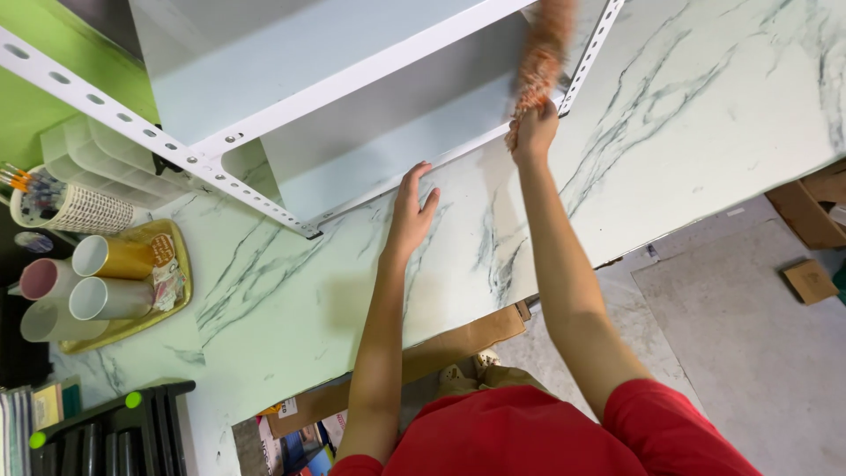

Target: Dusting a white metal shelving unit and then organizing stickers onto a black tote bag at a workstation.

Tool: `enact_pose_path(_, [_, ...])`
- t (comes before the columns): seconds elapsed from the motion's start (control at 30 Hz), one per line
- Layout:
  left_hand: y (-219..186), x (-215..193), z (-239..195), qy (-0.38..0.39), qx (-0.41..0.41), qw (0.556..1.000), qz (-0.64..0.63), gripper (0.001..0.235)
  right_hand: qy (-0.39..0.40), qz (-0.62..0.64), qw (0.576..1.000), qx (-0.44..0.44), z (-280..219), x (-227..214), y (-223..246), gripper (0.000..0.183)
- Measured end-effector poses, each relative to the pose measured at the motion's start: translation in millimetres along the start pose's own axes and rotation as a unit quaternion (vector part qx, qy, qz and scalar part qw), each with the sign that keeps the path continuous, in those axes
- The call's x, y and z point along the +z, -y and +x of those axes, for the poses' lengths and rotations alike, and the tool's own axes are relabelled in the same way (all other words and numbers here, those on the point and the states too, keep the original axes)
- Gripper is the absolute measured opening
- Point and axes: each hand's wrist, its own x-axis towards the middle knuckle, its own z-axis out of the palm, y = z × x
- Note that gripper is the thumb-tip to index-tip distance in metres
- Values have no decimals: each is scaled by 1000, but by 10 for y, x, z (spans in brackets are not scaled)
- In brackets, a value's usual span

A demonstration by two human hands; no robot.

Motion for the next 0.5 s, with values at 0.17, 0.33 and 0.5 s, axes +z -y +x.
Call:
enact_pose_path(0.17, [-26, 137, 23, -54, 17, 998, -6, 52, 129, -155, 977, -67, -1263, -109, 313, 36])
enact_pose_path(0.33, [-131, 179, 16, -210, 66, 975, 40, 56, 471, -330, 800, -171, -1734, -547, 308, 44])
enact_pose_path(0.5, [-202, 118, -67, -201, 26, 979, 9, 56, 172, -198, 956, 129, -1501, -910, 238, 53])
